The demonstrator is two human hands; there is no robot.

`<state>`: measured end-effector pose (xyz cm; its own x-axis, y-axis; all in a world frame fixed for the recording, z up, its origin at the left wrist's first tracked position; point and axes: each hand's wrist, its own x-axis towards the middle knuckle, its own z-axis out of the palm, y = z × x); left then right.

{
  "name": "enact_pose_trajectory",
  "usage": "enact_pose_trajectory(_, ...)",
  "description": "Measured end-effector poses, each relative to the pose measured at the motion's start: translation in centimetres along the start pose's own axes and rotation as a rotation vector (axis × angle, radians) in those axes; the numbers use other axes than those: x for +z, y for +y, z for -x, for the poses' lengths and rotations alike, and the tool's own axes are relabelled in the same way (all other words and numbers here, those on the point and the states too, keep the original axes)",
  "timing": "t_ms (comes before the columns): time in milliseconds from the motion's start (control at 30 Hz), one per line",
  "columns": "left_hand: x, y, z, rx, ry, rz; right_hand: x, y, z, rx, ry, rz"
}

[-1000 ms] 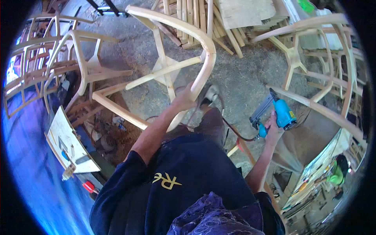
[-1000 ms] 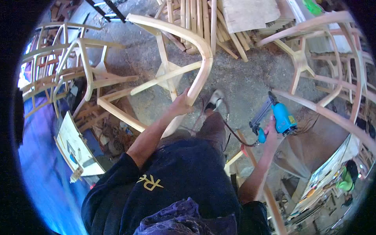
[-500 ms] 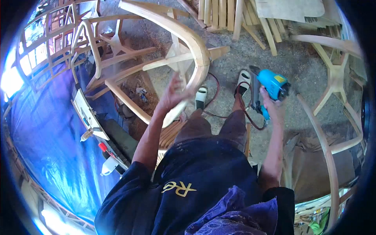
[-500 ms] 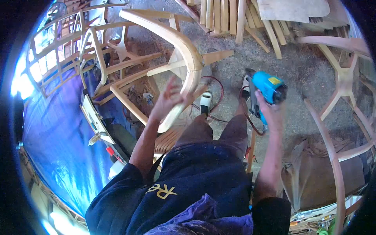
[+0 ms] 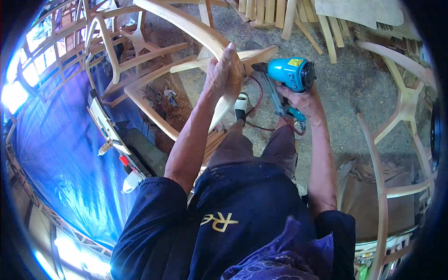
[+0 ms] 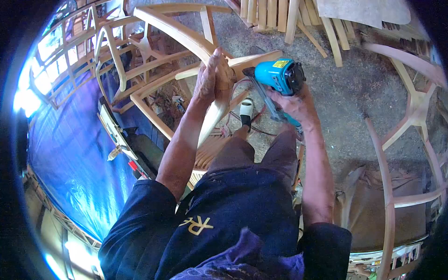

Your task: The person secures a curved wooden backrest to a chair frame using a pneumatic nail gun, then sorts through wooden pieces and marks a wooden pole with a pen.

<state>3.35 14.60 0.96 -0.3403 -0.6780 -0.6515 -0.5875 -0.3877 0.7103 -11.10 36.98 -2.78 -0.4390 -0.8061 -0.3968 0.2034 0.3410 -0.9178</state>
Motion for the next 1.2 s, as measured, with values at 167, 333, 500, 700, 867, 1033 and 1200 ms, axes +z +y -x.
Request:
enact_pose_trajectory(167,1.7,0.4,-0.5,-0.022,0.050,-0.010,0.4,1.4,-1.1,-0.048,-0.043,-0.026)
enact_pose_trajectory(333,1.7,0.2,-0.2,-0.006,0.088,-0.033,0.2,-0.4,-1.5,0.386,-0.159,-0.236)
enact_pose_trajectory(500,1.8,0.5,-0.3,-0.025,0.075,-0.039,0.2,0.7,-1.5,0.292,-0.164,-0.156)
enact_pose_trajectory(700,1.5,-0.8,-1.1,0.001,0.193,-0.177,0.9,-0.2,-1.0,0.336,-0.119,-0.348)
enact_pose_trajectory(867,2.1,-0.2,-0.2,0.070,0.231,0.024,0.9,-0.7,-0.1,0.376,-0.118,-0.324)
enact_pose_trajectory(1033,0.9,-2.3,-1.8,0.192,0.351,0.001,1.7,-3.3,2.8,0.376,-0.027,-0.363)
enact_pose_trajectory(1200,0.8,-1.8,-0.9,0.210,0.379,0.150,2.6,-5.3,5.0,0.344,0.000,-0.191)
